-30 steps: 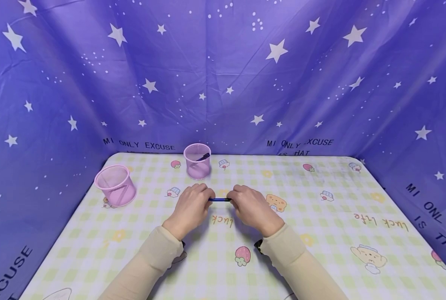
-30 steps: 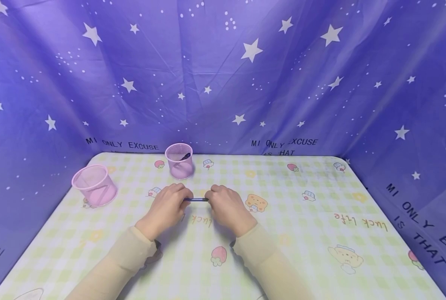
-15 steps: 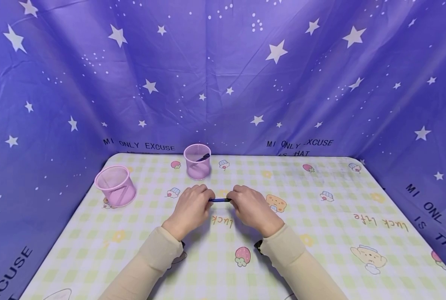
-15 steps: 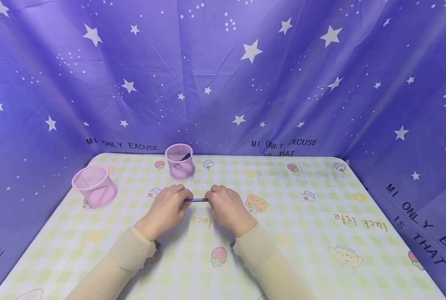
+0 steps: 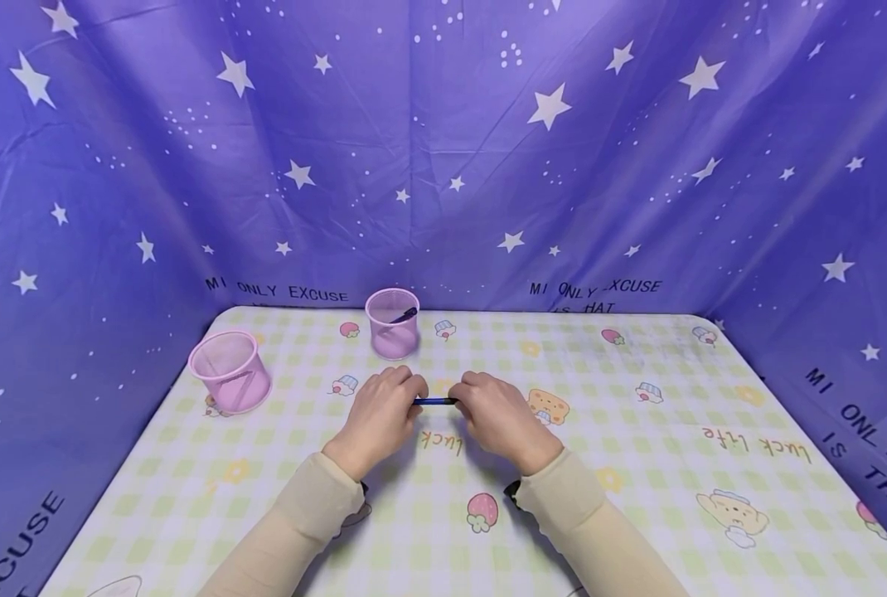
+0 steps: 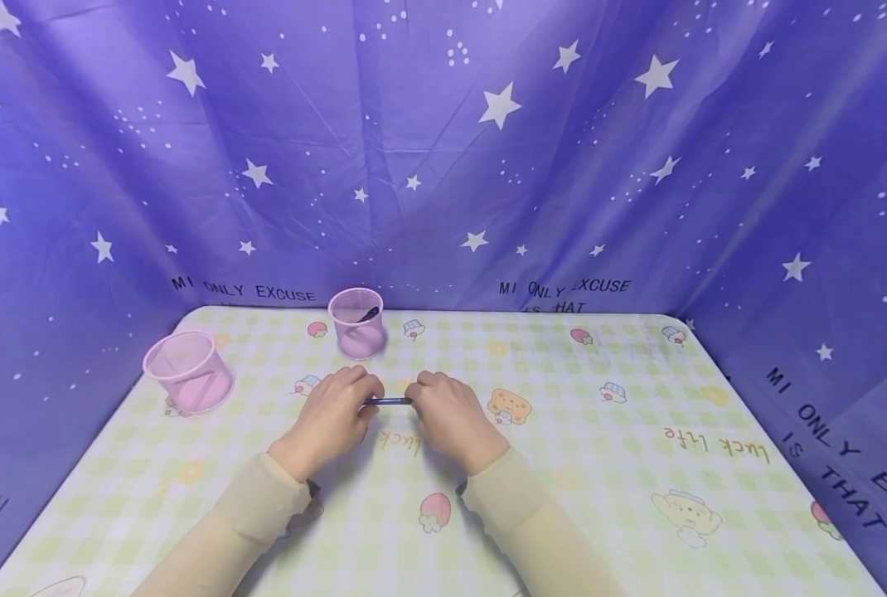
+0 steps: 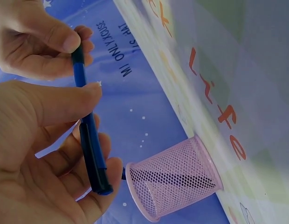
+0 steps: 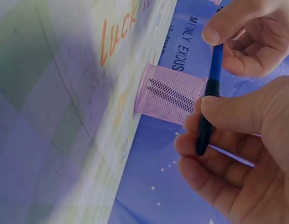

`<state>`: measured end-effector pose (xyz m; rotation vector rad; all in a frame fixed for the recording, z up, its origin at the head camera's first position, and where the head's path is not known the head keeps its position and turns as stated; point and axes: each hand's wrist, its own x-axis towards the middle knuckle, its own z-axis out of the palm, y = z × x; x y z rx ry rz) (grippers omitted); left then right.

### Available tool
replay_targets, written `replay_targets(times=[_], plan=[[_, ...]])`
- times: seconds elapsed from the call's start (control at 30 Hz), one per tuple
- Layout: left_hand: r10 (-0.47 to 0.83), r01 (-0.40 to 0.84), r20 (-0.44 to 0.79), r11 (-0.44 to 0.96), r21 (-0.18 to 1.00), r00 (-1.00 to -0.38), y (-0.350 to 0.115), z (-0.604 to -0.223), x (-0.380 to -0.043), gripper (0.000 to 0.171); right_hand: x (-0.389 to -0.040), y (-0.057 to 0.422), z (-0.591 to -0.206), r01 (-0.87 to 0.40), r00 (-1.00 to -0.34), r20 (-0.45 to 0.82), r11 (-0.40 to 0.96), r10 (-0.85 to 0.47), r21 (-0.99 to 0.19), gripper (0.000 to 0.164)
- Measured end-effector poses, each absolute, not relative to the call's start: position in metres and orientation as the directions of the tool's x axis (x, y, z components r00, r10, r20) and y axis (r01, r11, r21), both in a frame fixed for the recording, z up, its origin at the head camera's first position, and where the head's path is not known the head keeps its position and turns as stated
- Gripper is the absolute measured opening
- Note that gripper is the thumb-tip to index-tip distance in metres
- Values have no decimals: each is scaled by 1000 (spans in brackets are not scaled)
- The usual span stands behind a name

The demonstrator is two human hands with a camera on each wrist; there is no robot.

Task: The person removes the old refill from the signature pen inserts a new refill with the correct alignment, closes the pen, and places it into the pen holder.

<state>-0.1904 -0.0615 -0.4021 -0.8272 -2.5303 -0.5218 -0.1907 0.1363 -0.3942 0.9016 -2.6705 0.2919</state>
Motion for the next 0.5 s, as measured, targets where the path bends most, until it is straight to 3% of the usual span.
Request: replay_targets(times=[0.5], plan=[[474,622,494,760,188,-729,-61,-404,-190,16,-190,136,-394,-610,-763,344,786,-548,-100,13]])
